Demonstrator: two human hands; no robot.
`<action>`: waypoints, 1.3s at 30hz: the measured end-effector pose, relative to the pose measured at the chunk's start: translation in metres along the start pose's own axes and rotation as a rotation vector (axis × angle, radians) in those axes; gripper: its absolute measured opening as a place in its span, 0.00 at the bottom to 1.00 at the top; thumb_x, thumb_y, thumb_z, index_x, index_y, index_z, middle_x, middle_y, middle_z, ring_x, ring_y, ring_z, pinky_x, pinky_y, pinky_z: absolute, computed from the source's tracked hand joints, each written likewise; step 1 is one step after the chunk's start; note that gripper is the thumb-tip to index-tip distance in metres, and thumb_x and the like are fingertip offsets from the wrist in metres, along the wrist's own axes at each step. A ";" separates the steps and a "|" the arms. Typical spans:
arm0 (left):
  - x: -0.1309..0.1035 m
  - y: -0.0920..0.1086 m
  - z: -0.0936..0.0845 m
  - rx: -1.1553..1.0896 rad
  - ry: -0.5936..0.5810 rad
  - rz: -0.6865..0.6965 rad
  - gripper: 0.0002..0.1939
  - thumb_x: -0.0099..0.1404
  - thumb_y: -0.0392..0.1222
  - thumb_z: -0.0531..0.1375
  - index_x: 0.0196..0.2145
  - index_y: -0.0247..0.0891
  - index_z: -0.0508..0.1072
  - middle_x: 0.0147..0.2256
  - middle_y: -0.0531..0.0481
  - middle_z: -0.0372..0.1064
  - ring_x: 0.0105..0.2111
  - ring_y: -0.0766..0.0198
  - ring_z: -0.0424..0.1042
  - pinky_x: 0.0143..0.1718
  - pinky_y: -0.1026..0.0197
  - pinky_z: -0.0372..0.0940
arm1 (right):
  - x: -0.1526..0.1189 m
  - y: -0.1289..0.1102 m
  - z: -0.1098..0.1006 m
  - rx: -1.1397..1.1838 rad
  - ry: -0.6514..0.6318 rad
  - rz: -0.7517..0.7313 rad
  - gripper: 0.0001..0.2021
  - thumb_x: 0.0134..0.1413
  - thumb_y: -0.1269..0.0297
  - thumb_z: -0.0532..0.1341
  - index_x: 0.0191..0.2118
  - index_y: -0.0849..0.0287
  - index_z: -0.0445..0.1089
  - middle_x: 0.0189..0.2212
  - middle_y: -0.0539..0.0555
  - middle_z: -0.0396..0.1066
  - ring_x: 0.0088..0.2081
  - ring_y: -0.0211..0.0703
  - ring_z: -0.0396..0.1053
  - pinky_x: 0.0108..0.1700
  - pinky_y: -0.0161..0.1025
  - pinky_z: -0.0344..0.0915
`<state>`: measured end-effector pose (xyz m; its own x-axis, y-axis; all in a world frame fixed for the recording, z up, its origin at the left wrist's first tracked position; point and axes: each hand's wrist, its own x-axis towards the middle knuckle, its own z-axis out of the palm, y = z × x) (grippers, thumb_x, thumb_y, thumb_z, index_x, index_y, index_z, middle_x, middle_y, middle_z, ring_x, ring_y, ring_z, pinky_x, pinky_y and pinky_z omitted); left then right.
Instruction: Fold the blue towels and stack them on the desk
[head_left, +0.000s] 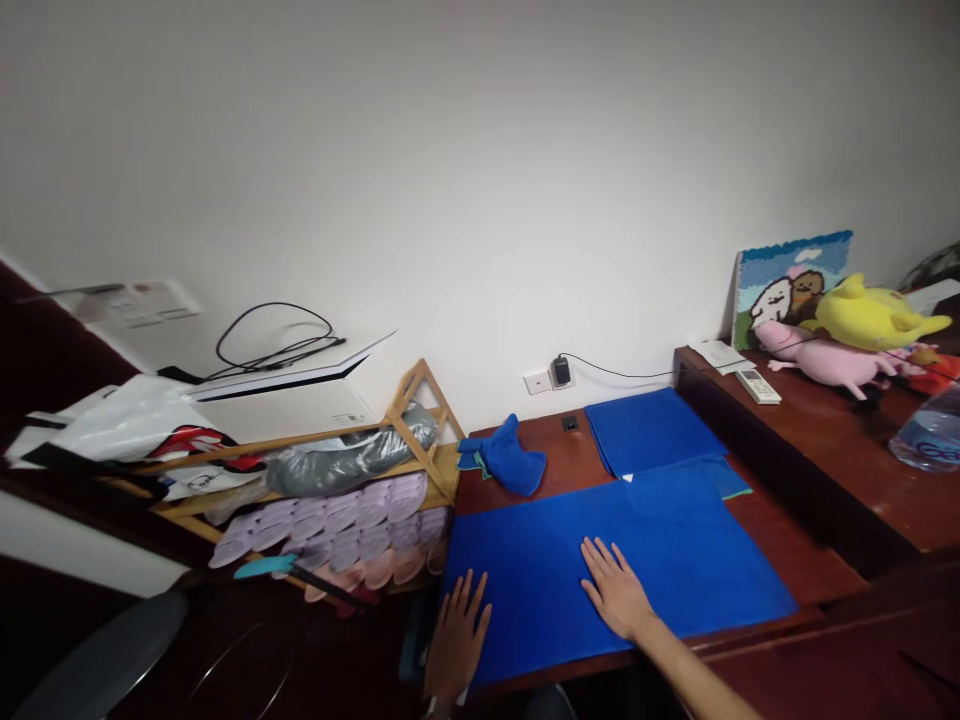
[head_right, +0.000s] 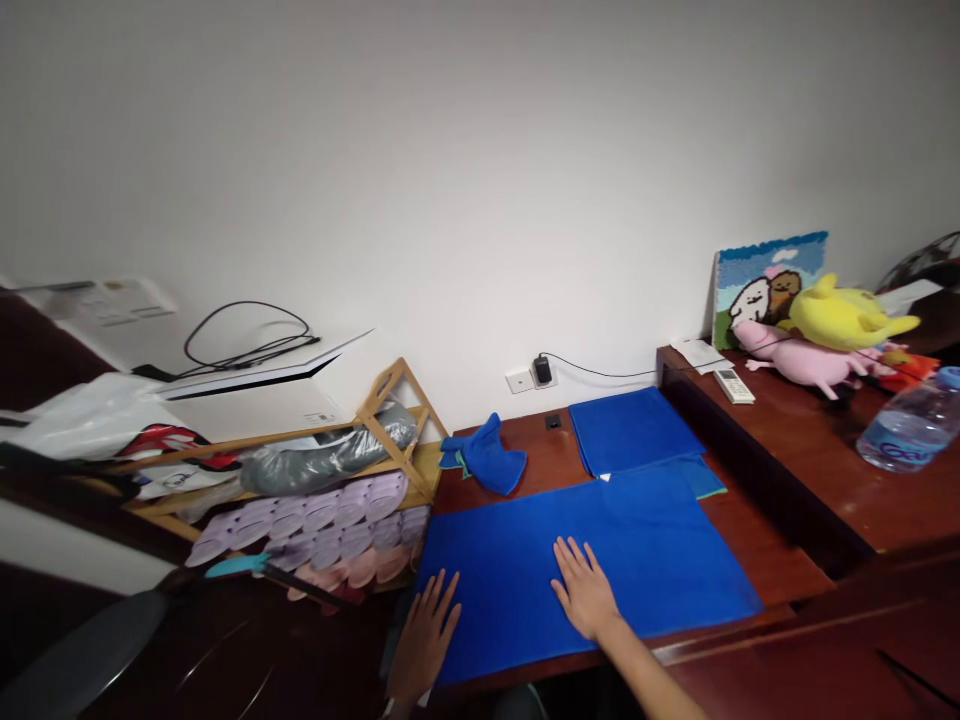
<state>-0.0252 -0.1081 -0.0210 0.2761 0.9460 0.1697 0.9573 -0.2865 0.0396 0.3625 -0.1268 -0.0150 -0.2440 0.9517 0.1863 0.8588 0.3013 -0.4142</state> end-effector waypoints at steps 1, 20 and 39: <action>0.000 0.000 0.000 -0.001 -0.001 -0.001 0.29 0.80 0.50 0.47 0.75 0.55 0.54 0.75 0.50 0.53 0.74 0.52 0.55 0.71 0.39 0.58 | -0.001 0.001 0.003 0.000 -0.005 0.019 0.31 0.75 0.46 0.44 0.77 0.49 0.51 0.75 0.51 0.53 0.75 0.51 0.52 0.76 0.56 0.50; 0.000 0.000 -0.010 0.081 0.199 0.044 0.26 0.75 0.44 0.49 0.67 0.50 0.71 0.65 0.50 0.72 0.65 0.54 0.70 0.66 0.45 0.67 | -0.014 0.262 -0.119 -0.179 0.191 0.603 0.35 0.70 0.50 0.39 0.69 0.60 0.68 0.70 0.63 0.65 0.71 0.55 0.61 0.73 0.54 0.55; 0.062 0.555 0.074 -0.602 -0.160 0.466 0.16 0.63 0.37 0.70 0.48 0.49 0.84 0.37 0.30 0.79 0.45 0.45 0.78 0.45 0.39 0.65 | -0.011 0.288 -0.087 -0.061 0.220 0.486 0.40 0.70 0.46 0.34 0.75 0.62 0.57 0.74 0.58 0.57 0.76 0.51 0.50 0.76 0.55 0.47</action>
<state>0.5293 -0.1967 -0.0612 0.6917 0.7047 0.1581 0.5401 -0.6500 0.5345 0.6517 -0.0558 -0.0589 0.2827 0.9438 0.1712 0.8754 -0.1808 -0.4484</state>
